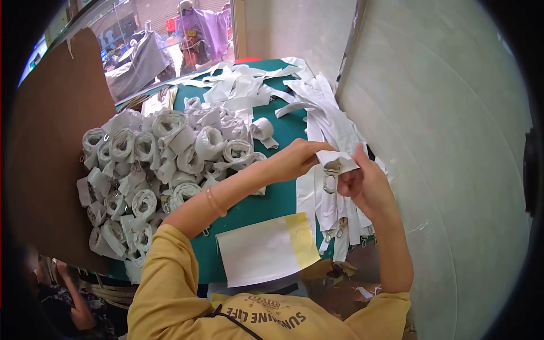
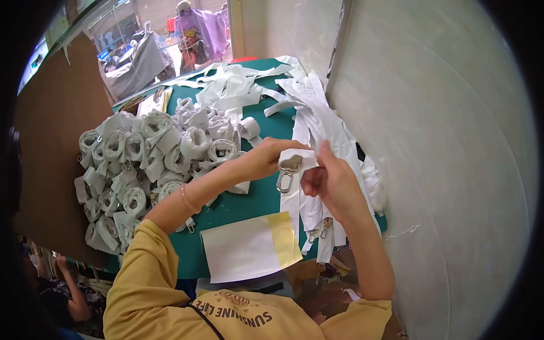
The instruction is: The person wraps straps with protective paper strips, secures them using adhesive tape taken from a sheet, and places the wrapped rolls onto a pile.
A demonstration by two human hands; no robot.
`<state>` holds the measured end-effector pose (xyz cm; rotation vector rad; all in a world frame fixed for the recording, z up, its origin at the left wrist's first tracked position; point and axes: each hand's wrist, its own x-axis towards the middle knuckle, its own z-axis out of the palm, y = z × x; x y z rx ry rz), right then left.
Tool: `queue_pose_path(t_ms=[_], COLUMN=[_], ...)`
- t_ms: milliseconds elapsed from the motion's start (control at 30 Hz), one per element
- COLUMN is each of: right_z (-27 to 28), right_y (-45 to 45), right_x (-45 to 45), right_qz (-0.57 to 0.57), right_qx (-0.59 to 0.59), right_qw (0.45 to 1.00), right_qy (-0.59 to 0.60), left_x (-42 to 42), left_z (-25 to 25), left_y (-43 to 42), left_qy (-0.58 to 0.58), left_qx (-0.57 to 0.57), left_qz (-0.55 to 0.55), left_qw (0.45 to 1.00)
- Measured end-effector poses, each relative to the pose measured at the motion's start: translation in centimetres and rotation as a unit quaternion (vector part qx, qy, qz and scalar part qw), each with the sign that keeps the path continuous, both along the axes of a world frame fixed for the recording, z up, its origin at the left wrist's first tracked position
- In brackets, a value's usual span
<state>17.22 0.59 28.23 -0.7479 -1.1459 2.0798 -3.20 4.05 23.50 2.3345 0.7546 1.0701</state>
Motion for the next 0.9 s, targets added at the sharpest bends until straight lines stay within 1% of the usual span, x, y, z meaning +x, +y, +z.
queue_pose_path(t_ms=[33, 67, 100, 133, 167, 200, 233, 267, 300, 333, 367, 400, 433, 467, 500, 567, 600, 633, 667, 700, 733, 800, 867, 900], right_z=[-0.3, -0.5, -0.4, -1.9, -3.4, -4.5, -5.0, -5.3, -5.5, -5.6, -5.7, -5.9, -6.0, -5.9, -5.7, -5.5, -5.4, -5.2, -5.0, -4.9, -4.6, -4.5, -4.7, -4.7], right_y=[-0.3, -0.5, -0.7, -0.3, 0.3, 0.5, 0.8, 1.4, 1.8, 1.9, 2.0, 1.9, 1.7, 1.4, 1.1, 0.3, -0.1, -0.5, -0.9, -1.2, -1.5, -1.4, -1.1, -1.1], right_x=[0.3, 0.6, 0.8, 0.5, -0.2, -0.9, -2.1, -3.5, -4.7, -5.5, -6.1, -6.7, -7.4, -8.2, -8.9, -9.7, -10.0, -10.3, -10.5, -10.6, -10.6, -10.7, -10.3, -10.3], right_qz=[-0.109, -0.210, -0.224, -0.231, -0.234, -0.205, -0.202, -0.193, -0.181, -0.204, -0.196, -0.185, -0.174, -0.191, -0.172, -0.128, -0.123, -0.100, -0.077, -0.074, -0.051, -0.027, 0.025, 0.027], right_qx=[0.192, 0.372, 0.438, 0.525, 0.605, 0.622, 0.624, 0.617, 0.606, 0.569, 0.572, 0.568, 0.563, 0.571, 0.535, 0.450, 0.450, 0.426, 0.401, 0.399, 0.389, 0.381, 0.392, 0.391], right_qw=[0.972, 0.889, 0.830, 0.764, 0.687, 0.686, 0.688, 0.725, 0.757, 0.785, 0.786, 0.792, 0.798, 0.789, 0.820, 0.878, 0.879, 0.895, 0.909, 0.910, 0.916, 0.922, 0.918, 0.918], right_qy=[-0.084, -0.163, -0.261, -0.297, -0.327, -0.317, -0.311, -0.239, -0.166, -0.138, -0.130, -0.129, -0.128, -0.124, -0.111, -0.101, -0.097, -0.090, -0.083, -0.083, -0.076, -0.068, -0.062, -0.062], left_x=[0.1, 0.1, -0.2, -0.4, -0.4, -0.5, -0.8, -0.8, -1.2, -1.6, -1.9, -2.5, -3.2, -3.7, -4.2, -5.0, -5.2, -5.7, -6.2, -6.5, -6.7, -7.0, -7.6, -7.9], left_z=[0.2, 0.3, 0.5, 0.5, 0.4, 0.1, -0.1, 1.7, 2.6, 3.0, 2.9, 2.9, 3.0, 3.1, 3.3, 4.4, 4.7, 5.1, 5.6, 5.7, 5.4, 5.0, 5.1, 5.2], left_y=[-0.4, -0.8, -1.0, -1.4, -1.6, -1.7, -2.0, -3.3, -4.2, -5.1, -5.6, -6.1, -6.7, -7.2, -7.7, -8.8, -8.7, -9.0, -9.3, -9.6, -9.7, -9.5, -9.5, -9.5], left_qy=[-0.001, 0.000, 0.005, 0.010, 0.012, -0.030, -0.072, -0.039, -0.018, 0.002, 0.007, 0.009, -0.043, -0.095, -0.148, -0.155, -0.205, -0.205, -0.197, -0.191, -0.192, -0.269, -0.286, -0.303], left_qx=[-0.013, -0.012, -0.069, -0.128, -0.126, -0.046, 0.034, 0.040, 0.053, 0.066, 0.098, 0.098, 0.077, 0.058, 0.040, -0.019, 0.040, 0.040, -0.005, -0.052, -0.053, -0.086, -0.100, -0.111], left_qz=[0.017, 0.019, 0.029, 0.041, 0.048, 0.056, 0.065, 0.073, 0.107, 0.143, 0.194, 0.206, 0.204, 0.200, 0.193, 0.291, 0.285, 0.289, 0.295, 0.299, 0.301, 0.250, 0.247, 0.243], left_qw=[1.000, 1.000, 0.997, 0.991, 0.991, 0.997, 0.995, 0.996, 0.993, 0.987, 0.976, 0.974, 0.975, 0.973, 0.969, 0.944, 0.936, 0.934, 0.935, 0.933, 0.932, 0.926, 0.920, 0.915])
